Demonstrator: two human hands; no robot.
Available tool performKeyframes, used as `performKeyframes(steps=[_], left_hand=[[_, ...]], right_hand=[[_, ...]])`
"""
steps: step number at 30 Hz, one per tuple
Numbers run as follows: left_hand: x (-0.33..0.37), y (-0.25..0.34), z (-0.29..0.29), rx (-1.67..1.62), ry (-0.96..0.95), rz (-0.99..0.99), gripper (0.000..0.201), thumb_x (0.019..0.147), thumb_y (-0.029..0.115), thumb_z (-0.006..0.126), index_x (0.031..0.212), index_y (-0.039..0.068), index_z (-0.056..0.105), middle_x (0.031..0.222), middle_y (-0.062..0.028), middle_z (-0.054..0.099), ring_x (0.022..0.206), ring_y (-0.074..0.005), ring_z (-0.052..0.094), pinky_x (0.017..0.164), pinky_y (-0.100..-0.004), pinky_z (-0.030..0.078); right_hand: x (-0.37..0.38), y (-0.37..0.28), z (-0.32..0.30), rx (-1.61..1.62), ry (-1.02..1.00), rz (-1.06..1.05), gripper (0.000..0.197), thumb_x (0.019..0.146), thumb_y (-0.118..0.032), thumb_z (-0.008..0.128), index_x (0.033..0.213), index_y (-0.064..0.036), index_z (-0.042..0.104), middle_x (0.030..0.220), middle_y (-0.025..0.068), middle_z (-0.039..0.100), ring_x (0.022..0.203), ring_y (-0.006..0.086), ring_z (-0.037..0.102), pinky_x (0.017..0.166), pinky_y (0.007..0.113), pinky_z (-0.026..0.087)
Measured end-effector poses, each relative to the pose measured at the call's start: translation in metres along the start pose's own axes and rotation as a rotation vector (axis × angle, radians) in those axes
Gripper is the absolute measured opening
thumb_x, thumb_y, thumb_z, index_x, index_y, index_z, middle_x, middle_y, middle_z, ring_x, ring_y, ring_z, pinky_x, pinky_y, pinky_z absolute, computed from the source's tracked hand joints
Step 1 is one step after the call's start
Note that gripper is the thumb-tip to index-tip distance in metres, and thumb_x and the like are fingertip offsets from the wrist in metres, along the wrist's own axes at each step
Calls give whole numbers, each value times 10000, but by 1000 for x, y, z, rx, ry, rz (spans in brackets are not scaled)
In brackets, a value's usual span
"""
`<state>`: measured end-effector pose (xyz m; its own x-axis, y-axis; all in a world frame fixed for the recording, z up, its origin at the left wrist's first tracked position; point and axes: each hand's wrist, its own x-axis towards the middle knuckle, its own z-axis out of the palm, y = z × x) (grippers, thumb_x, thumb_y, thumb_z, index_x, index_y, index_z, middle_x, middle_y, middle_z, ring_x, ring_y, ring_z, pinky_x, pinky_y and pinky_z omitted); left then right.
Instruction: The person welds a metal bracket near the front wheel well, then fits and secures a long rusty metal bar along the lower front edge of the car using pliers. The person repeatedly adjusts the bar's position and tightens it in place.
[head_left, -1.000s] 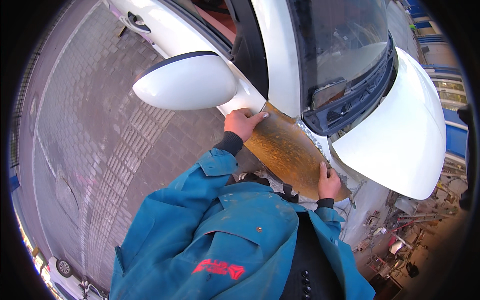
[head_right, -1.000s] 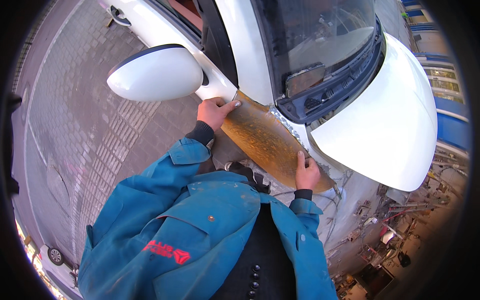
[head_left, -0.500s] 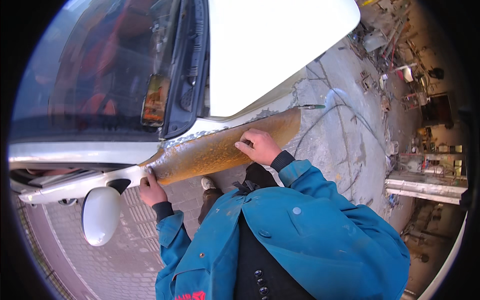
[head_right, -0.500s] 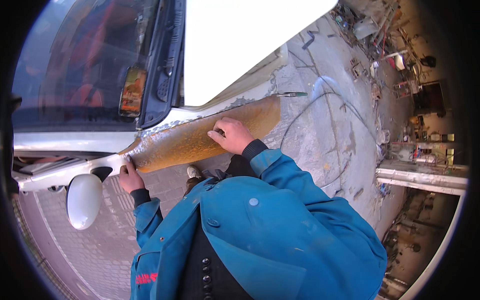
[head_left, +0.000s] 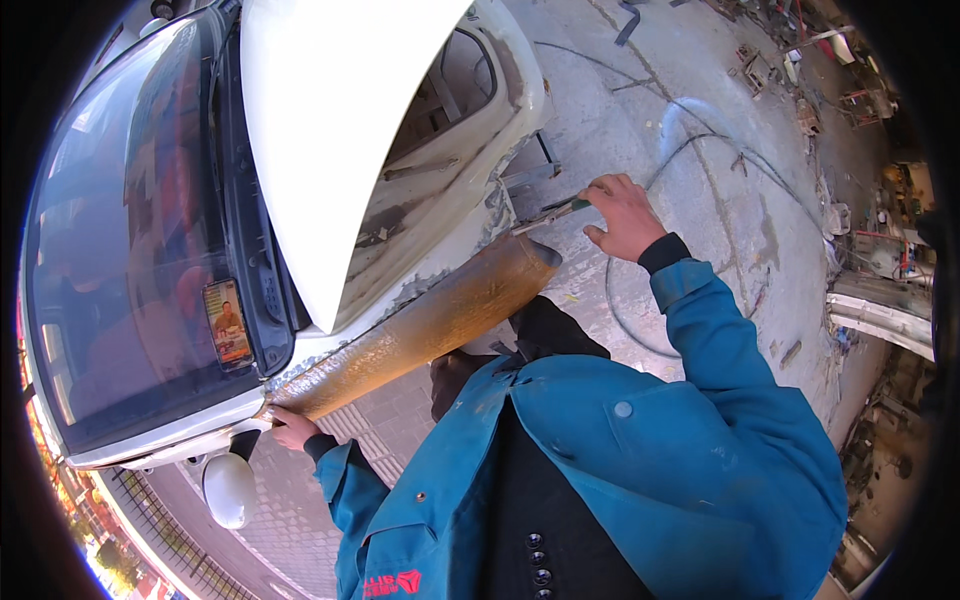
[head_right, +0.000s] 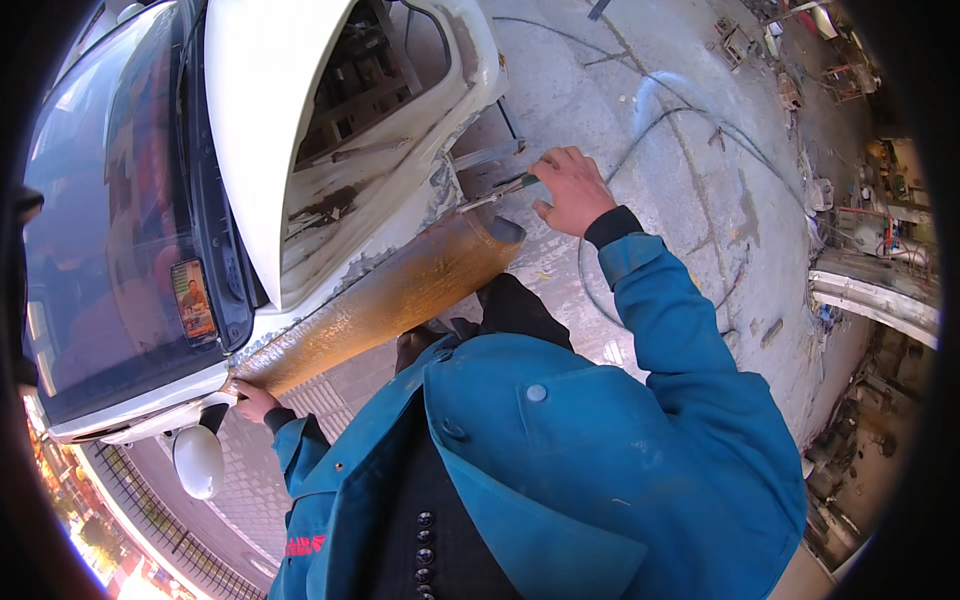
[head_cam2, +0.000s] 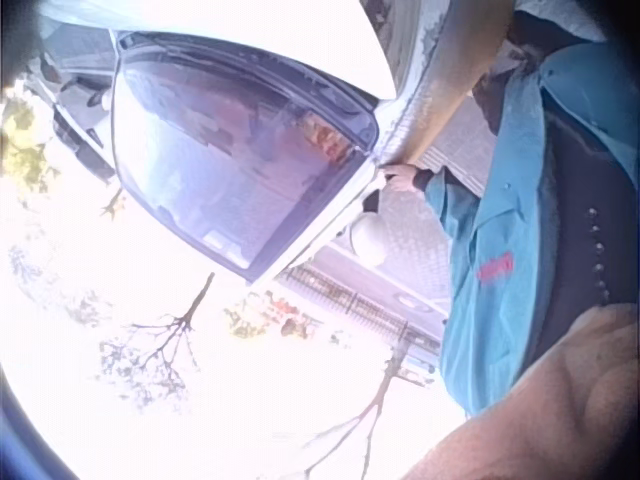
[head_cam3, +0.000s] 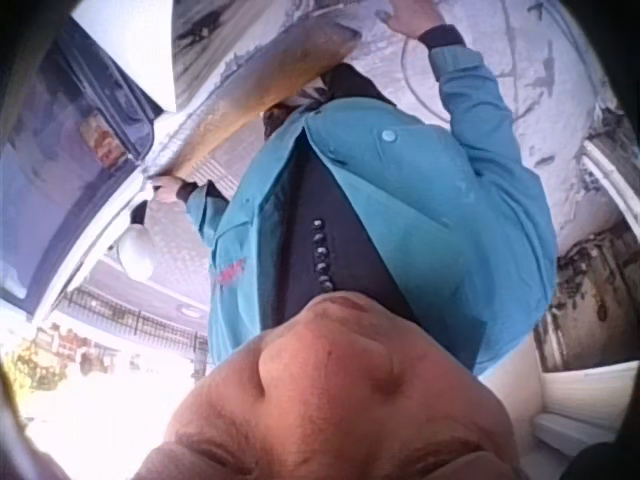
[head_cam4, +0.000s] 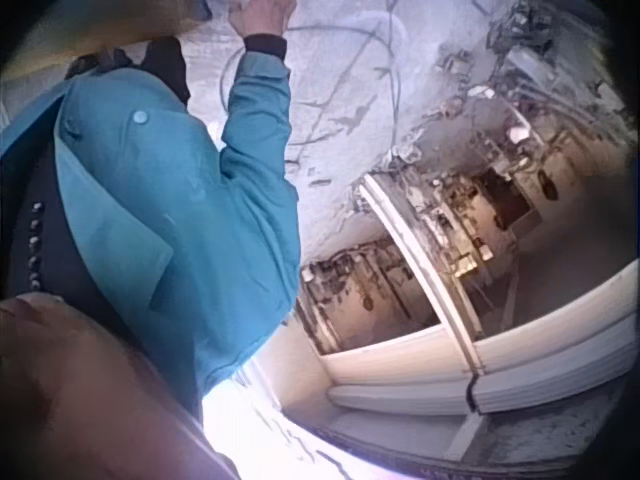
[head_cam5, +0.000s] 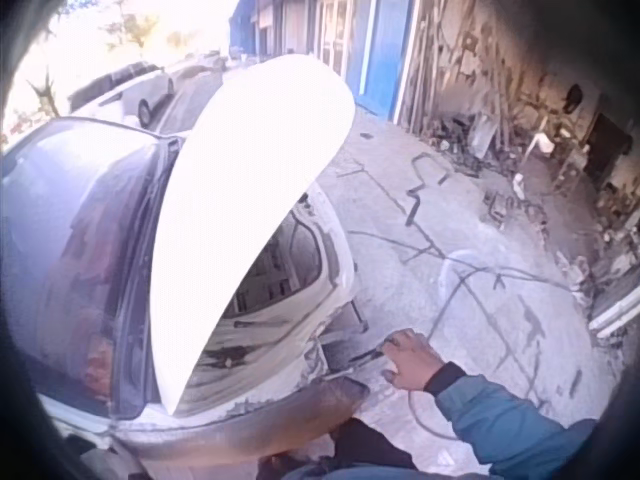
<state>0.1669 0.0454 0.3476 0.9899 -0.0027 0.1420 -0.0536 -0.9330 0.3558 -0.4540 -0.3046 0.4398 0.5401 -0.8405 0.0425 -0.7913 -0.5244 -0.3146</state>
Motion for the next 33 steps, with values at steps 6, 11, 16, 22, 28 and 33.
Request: performKeyframes(steps=[6,11,16,22,28,33], left_hand=[[10,-4,11,90,-26,-115,888,1040,715,368,1367,-84,578,1425,-338,555,1395,-481,457,1186,-564,354],[21,-13,20,118,-18,-43,895,1048,708,336,1413,-79,560,1459,-330,544,1413,-484,433,1201,-570,329],[15,-17,28,7,25,-81,903,1046,711,327,1460,-67,528,1504,-314,514,1434,-472,391,1227,-559,276],[3,-6,32,-115,99,-182,924,1042,720,300,1514,-55,471,1537,-328,469,1430,-482,370,1220,-565,279],[-1,0,25,-60,81,-150,868,1069,660,311,1521,-66,459,1495,-341,501,1396,-485,407,1203,-560,309],[2,-5,26,-10,72,-116,850,1078,656,306,1509,-56,478,1470,-322,536,1350,-488,444,1180,-571,328]], right_hand=[[32,38,16,-39,-312,-120,378,835,-207,806,1163,-90,658,1173,126,616,1171,332,581,973,464,468],[55,44,29,-138,-403,-246,311,853,-244,801,1090,-98,661,1066,105,662,1081,318,644,890,450,526],[72,46,32,-201,-509,-356,283,869,-311,795,1028,-100,692,975,114,685,1004,329,690,862,464,546],[83,47,32,-212,-585,-351,319,884,-390,790,978,-97,708,933,128,694,973,334,702,855,474,546],[81,49,35,-187,-541,-360,290,880,-366,787,954,-96,710,944,130,693,971,337,700,838,473,551],[76,50,42,-202,-519,-358,134,909,-217,694,954,-92,710,949,134,695,957,326,709,805,461,581]])
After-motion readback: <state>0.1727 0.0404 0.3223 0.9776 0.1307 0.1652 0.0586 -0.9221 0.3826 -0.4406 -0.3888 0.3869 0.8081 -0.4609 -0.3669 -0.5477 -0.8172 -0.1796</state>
